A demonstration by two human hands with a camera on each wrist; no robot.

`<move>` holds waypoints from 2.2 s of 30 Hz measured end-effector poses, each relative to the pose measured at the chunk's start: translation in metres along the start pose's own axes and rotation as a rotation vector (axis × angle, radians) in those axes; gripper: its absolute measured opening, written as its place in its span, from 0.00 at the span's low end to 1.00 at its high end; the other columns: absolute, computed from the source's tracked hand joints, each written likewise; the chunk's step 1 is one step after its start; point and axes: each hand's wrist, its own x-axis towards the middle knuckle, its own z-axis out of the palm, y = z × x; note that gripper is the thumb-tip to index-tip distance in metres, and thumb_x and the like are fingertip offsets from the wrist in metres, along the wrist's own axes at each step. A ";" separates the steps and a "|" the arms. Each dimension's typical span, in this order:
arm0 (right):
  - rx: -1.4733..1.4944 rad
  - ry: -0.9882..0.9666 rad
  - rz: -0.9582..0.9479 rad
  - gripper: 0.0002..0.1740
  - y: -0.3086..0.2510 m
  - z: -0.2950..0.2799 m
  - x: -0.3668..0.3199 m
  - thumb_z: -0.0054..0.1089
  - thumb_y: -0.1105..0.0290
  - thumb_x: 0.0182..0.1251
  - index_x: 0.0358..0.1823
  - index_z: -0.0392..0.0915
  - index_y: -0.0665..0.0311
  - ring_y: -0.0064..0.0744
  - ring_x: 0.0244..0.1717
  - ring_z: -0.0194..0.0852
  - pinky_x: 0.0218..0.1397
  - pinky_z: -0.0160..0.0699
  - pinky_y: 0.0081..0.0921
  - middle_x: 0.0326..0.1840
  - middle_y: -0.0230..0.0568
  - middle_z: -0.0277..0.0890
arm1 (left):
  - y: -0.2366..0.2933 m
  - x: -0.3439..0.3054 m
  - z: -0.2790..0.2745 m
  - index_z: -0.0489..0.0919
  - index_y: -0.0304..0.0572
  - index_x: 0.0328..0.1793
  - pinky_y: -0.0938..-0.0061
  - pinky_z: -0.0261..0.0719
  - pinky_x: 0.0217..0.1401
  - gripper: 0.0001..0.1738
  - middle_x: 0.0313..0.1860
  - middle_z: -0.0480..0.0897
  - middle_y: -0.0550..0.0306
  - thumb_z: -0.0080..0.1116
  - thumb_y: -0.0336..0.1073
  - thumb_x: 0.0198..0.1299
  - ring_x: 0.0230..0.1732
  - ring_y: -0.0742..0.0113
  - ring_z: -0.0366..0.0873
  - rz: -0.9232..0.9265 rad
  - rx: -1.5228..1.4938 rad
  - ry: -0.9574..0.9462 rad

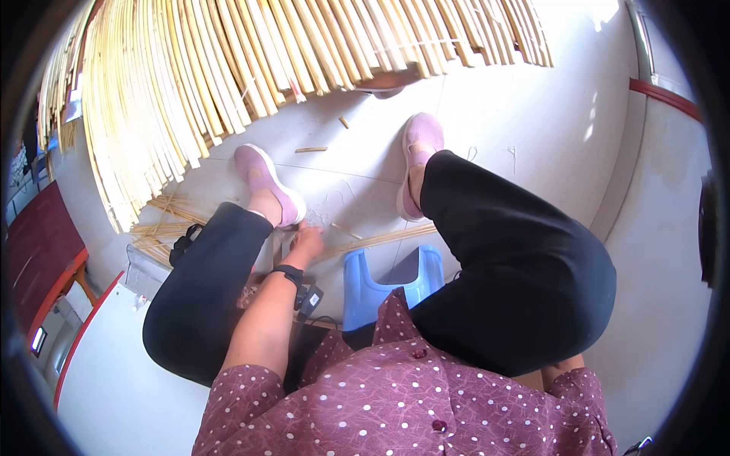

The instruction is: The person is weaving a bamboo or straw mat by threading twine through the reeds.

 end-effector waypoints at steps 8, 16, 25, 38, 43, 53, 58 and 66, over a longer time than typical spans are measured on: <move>0.133 0.085 0.054 0.12 -0.032 -0.030 -0.065 0.56 0.68 0.70 0.48 0.81 0.65 0.24 0.39 0.81 0.45 0.79 0.23 0.38 0.37 0.83 | -0.001 0.024 0.027 0.83 0.44 0.56 0.60 0.75 0.63 0.17 0.62 0.74 0.45 0.53 0.32 0.62 0.62 0.45 0.74 0.032 0.169 -0.011; 0.203 0.122 -0.131 0.12 -0.093 -0.060 -0.099 0.55 0.68 0.71 0.49 0.81 0.65 0.23 0.40 0.81 0.45 0.79 0.23 0.38 0.36 0.83 | 0.063 -0.061 -0.146 0.83 0.32 0.53 0.75 0.78 0.53 0.20 0.46 0.86 0.57 0.65 0.40 0.60 0.48 0.71 0.82 0.402 -0.673 -0.454; 0.134 0.090 -0.476 0.11 -0.223 -0.075 -0.167 0.54 0.68 0.72 0.48 0.80 0.65 0.21 0.37 0.79 0.40 0.79 0.20 0.41 0.35 0.81 | 0.080 -0.259 -0.252 0.83 0.31 0.32 0.71 0.81 0.56 0.07 0.33 0.82 0.54 0.65 0.30 0.56 0.36 0.67 0.81 0.876 -0.945 -0.263; 0.021 -0.844 -0.700 0.22 -0.280 0.147 -0.233 0.57 0.66 0.71 0.63 0.68 0.66 0.24 0.36 0.81 0.34 0.81 0.22 0.41 0.37 0.80 | 0.053 -0.417 -0.225 0.75 0.40 0.27 0.56 0.80 0.61 0.12 0.30 0.74 0.60 0.65 0.34 0.59 0.34 0.70 0.75 1.564 -1.228 -0.075; 0.000 -0.357 -0.714 0.11 -0.265 0.092 -0.240 0.57 0.68 0.72 0.42 0.81 0.69 0.13 0.18 0.65 0.19 0.64 0.13 0.27 0.31 0.77 | -0.042 -0.396 -0.233 0.74 0.43 0.26 0.61 0.80 0.59 0.10 0.29 0.73 0.62 0.62 0.30 0.60 0.34 0.72 0.73 1.501 -1.604 0.230; -0.593 -0.213 -0.941 0.09 -0.300 0.121 -0.264 0.59 0.69 0.67 0.39 0.81 0.69 0.26 0.25 0.75 0.32 0.75 0.27 0.25 0.38 0.78 | -0.028 -0.373 -0.199 0.81 0.40 0.53 0.80 0.81 0.37 0.14 0.46 0.81 0.55 0.62 0.32 0.61 0.32 0.73 0.79 1.052 -0.715 0.859; -0.456 -0.241 -0.929 0.10 -0.323 0.155 -0.259 0.58 0.69 0.67 0.37 0.80 0.70 0.23 0.24 0.73 0.28 0.74 0.23 0.23 0.37 0.75 | 0.055 -0.407 -0.178 0.81 0.37 0.55 0.83 0.78 0.35 0.15 0.34 0.83 0.65 0.62 0.32 0.63 0.29 0.80 0.77 1.159 -0.958 0.270; -0.411 -0.289 -0.566 0.06 -0.322 0.080 -0.211 0.63 0.71 0.65 0.32 0.82 0.66 0.14 0.20 0.70 0.23 0.67 0.14 0.21 0.27 0.74 | -0.014 -0.343 -0.201 0.86 0.35 0.42 0.86 0.69 0.27 0.09 0.26 0.79 0.71 0.63 0.33 0.63 0.28 0.87 0.71 0.956 -1.009 0.503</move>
